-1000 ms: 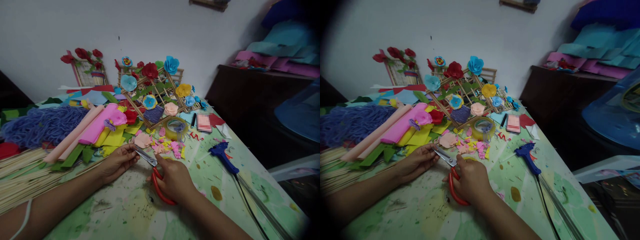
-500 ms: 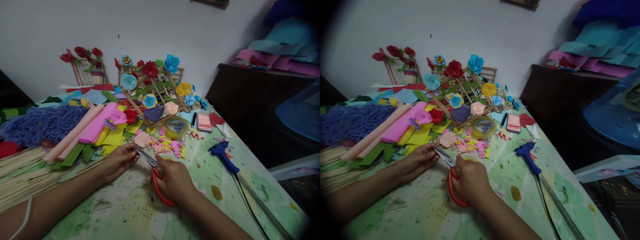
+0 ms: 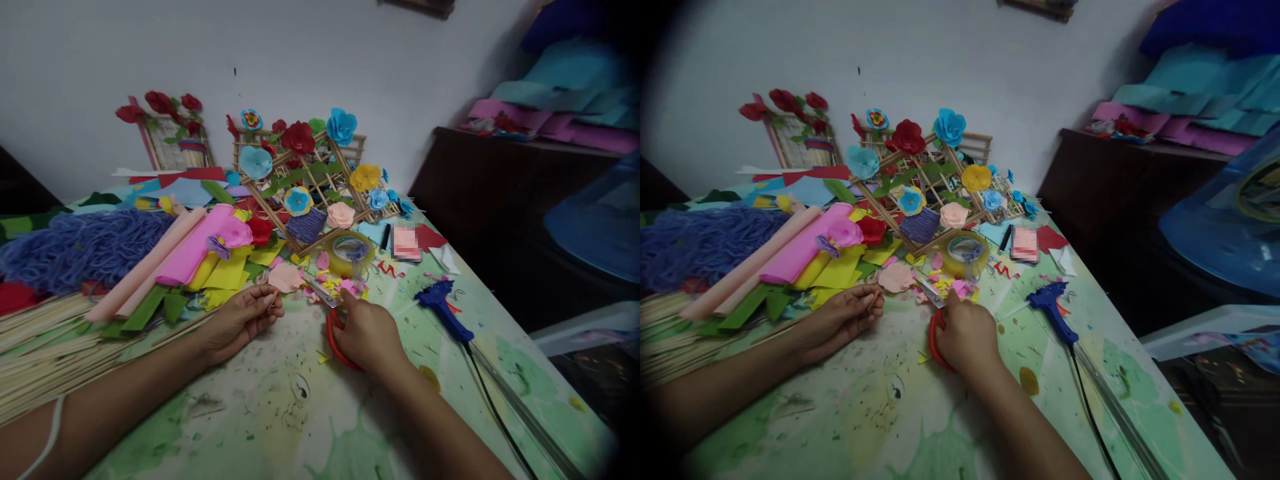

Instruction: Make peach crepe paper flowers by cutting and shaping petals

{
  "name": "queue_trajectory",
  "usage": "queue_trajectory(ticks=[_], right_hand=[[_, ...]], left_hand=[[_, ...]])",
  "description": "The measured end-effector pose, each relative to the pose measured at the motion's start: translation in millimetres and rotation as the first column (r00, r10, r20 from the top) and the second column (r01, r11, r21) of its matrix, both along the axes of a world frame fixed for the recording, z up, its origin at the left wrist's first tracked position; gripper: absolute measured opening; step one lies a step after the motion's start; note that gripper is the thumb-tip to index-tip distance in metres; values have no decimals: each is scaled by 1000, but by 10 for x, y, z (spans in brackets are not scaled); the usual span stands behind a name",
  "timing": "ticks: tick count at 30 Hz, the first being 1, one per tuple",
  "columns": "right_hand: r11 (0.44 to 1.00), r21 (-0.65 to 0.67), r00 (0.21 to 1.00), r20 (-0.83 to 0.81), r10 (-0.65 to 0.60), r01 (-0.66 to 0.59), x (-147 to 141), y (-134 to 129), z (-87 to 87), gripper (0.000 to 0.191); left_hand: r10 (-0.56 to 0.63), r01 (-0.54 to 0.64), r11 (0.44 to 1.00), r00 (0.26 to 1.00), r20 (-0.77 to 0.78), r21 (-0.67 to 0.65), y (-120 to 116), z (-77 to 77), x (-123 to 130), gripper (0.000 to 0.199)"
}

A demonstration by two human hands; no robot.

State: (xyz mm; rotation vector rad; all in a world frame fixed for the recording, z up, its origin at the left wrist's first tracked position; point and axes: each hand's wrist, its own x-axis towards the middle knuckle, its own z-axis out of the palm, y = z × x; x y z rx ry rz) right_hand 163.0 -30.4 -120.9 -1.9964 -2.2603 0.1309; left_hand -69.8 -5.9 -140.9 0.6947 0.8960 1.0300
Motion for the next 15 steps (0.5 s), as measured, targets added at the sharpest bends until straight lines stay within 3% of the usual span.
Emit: queue_trajectory(ticks=[5, 9, 12, 15], right_hand=[[999, 26, 1000, 3, -22, 22, 108, 40, 111, 42], [986, 158, 998, -45, -40, 47, 71, 23, 208, 37], [982, 177, 973, -206, 100, -63, -87, -15, 212, 38], [970, 127, 887, -395, 240, -206, -283, -29, 142, 35]], left_hand=[[-37, 36, 999, 998, -45, -8, -34, -6, 22, 26], [-44, 47, 999, 991, -126, 24, -112, 17, 119, 29], [-42, 76, 988, 969, -243, 132, -176, 43, 229, 26], [-5, 170, 919, 907, -420, 356, -198, 54, 325, 22]])
